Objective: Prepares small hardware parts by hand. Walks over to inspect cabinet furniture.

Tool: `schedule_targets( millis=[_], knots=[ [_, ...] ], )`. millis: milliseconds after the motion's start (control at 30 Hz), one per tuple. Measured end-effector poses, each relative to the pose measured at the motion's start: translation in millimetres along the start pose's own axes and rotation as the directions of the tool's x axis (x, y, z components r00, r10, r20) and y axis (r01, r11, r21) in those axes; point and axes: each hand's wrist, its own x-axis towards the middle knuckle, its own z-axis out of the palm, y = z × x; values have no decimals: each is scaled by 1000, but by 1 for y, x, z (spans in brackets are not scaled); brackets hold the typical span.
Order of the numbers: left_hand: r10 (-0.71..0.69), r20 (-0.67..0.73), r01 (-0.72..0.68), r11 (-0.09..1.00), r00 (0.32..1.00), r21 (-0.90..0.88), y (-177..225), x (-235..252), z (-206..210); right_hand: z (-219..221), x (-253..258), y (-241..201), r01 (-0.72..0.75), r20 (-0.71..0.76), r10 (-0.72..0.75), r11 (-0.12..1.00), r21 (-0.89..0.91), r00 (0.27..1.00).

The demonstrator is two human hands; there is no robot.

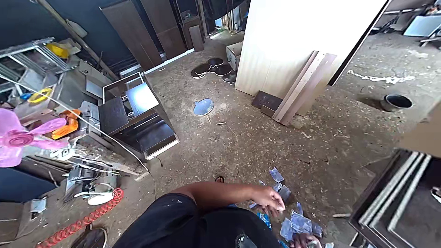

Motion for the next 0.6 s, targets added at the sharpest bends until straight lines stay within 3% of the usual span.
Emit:
schedule_targets(
  millis=[67, 133, 167, 200, 267, 333, 400, 467, 600],
  knots=[
    [11, -26, -14, 988, 1000, -156, 6, -13, -29, 54, 53, 10, -132, 145, 139, 990, -51, 980],
    [28, -102, -54, 963, 994, -264, 0, -30, -72, 120, 91, 25, -190, 77, 218, 945, -267, 973],
    [21, -143, -68, 942, 989, -330, -3, -42, -98, 153, 109, 36, -155, 29, 186, 886, -437, 982],
    [4, -183, -80, 908, 983, -411, -8, -53, -124, 183, 129, 50, -93, 13, 128, 786, -611, 992],
    [-27, -253, -115, 841, 967, -529, -20, -76, -174, 232, 161, 79, 41, 82, 64, 483, -875, 995],
    [-62, -320, -140, 808, 945, -572, -31, -99, -214, 275, 183, 109, 112, 138, 73, 283, -953, 988],
    [-96, -374, -168, 772, 923, -613, -38, -122, -251, 314, 205, 130, 134, 168, 119, 250, -959, 979],
    [-109, -421, -200, 757, 900, -623, -48, -141, -284, 341, 230, 149, 147, 212, 191, 306, -941, 958],
    [-173, -502, -201, 770, 848, -605, -73, -169, -325, 379, 268, 179, 119, 234, 441, 274, -954, 867]
  ],
)
